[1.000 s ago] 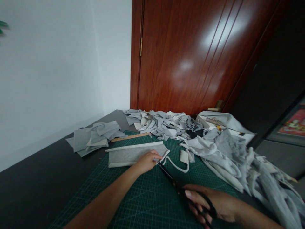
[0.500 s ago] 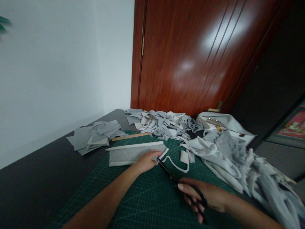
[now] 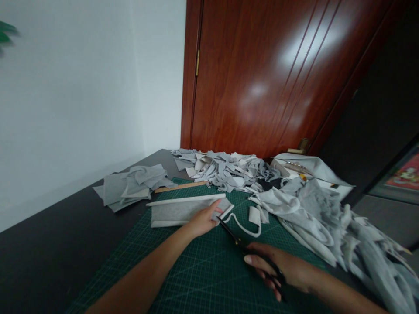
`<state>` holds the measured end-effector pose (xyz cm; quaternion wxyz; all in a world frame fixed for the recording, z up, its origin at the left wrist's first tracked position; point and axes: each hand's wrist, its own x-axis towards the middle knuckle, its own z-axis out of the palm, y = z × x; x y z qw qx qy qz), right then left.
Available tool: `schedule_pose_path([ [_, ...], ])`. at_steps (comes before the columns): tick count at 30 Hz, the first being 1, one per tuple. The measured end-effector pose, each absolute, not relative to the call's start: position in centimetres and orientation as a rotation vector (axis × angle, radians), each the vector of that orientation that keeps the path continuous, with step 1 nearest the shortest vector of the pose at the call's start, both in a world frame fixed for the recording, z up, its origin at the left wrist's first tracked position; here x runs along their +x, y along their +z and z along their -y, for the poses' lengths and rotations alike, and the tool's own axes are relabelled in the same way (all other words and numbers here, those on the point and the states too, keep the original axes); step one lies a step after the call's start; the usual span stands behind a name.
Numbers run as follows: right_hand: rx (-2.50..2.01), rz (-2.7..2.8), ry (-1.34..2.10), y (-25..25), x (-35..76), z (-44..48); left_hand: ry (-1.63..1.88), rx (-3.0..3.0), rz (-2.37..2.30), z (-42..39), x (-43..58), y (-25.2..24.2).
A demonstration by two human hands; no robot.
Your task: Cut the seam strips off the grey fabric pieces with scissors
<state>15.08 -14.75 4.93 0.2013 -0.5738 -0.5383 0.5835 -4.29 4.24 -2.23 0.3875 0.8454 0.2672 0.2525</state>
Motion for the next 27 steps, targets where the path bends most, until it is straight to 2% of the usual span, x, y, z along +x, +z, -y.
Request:
schedule_pose_path([
  [21,-1.558,1.407,1.605,3.9,14.7,15.5,0.66,2.164,-0.892,-3.2,-4.2,-1.2],
  [27,-1.545,1.389,1.631,3.9,15.2,15.4,0.612,2.349,-1.067,-2.0,-4.5,-0.2],
])
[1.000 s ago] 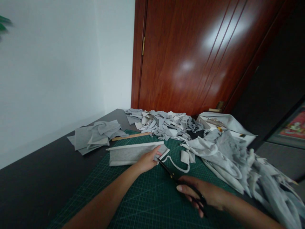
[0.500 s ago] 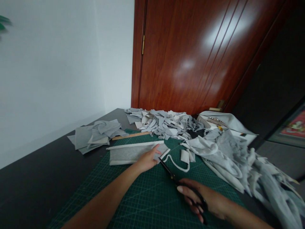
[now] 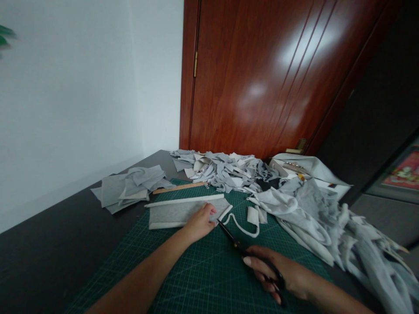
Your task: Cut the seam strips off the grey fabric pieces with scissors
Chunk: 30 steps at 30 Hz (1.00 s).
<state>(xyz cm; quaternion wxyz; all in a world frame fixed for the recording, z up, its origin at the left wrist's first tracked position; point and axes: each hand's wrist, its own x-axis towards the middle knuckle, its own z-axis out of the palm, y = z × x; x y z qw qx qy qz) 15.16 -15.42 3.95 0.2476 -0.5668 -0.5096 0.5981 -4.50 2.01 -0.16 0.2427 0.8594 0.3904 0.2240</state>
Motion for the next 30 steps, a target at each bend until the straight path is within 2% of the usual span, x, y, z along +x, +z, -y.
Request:
schedule_pose_path([
  [6,-1.512,1.372,1.678,3.7,16.4,15.1,0.535,2.566,-1.028,-1.0,-4.9,0.7],
  [14,-1.541,1.396,1.739,3.8,17.1,14.0,0.575,2.413,-1.183,-2.1,-4.9,0.2],
  [30,-1.556,1.349,1.798,5.0,15.4,12.8,0.593,2.212,-0.989,-3.7,-5.4,-0.6],
])
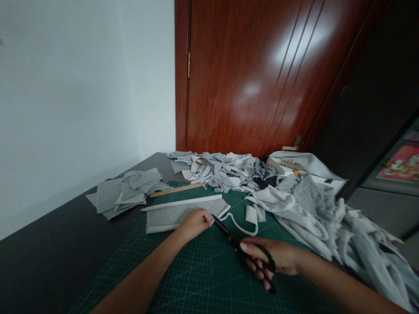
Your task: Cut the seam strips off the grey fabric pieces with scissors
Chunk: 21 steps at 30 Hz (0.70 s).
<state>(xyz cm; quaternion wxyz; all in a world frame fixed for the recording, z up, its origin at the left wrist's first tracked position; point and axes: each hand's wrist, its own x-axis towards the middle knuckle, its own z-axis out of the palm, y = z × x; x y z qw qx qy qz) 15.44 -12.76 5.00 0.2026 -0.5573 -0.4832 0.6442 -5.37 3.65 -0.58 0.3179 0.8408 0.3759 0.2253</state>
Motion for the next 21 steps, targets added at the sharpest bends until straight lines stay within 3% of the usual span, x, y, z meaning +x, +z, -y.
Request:
schedule_pose_path([
  [21,-1.444,1.218,1.762,3.6,14.1,12.5,0.61,2.144,-0.94,-3.8,-5.5,-0.7],
])
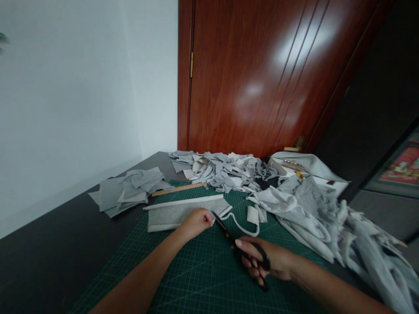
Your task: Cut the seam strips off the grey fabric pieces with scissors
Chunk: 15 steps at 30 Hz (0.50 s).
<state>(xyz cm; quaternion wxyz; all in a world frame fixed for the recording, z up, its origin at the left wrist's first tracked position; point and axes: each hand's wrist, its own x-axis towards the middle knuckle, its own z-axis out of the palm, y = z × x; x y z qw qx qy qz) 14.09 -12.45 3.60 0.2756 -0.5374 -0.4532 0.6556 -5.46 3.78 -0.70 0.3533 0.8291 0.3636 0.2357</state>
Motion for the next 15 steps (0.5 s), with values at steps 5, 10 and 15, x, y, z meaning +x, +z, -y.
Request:
schedule_pose_path([
  [5,-1.427,1.222,1.74,3.4,14.01,12.51,0.616,2.135,-0.932,-3.83,-5.52,-0.79],
  [10,-1.426,1.25,1.732,3.52,14.07,12.51,0.608,2.098,-0.917,-3.99,-5.57,-0.98],
  [15,-1.456,1.276,1.693,3.29,14.16,12.48,0.61,2.048,-0.898,-4.05,-5.55,-1.06],
])
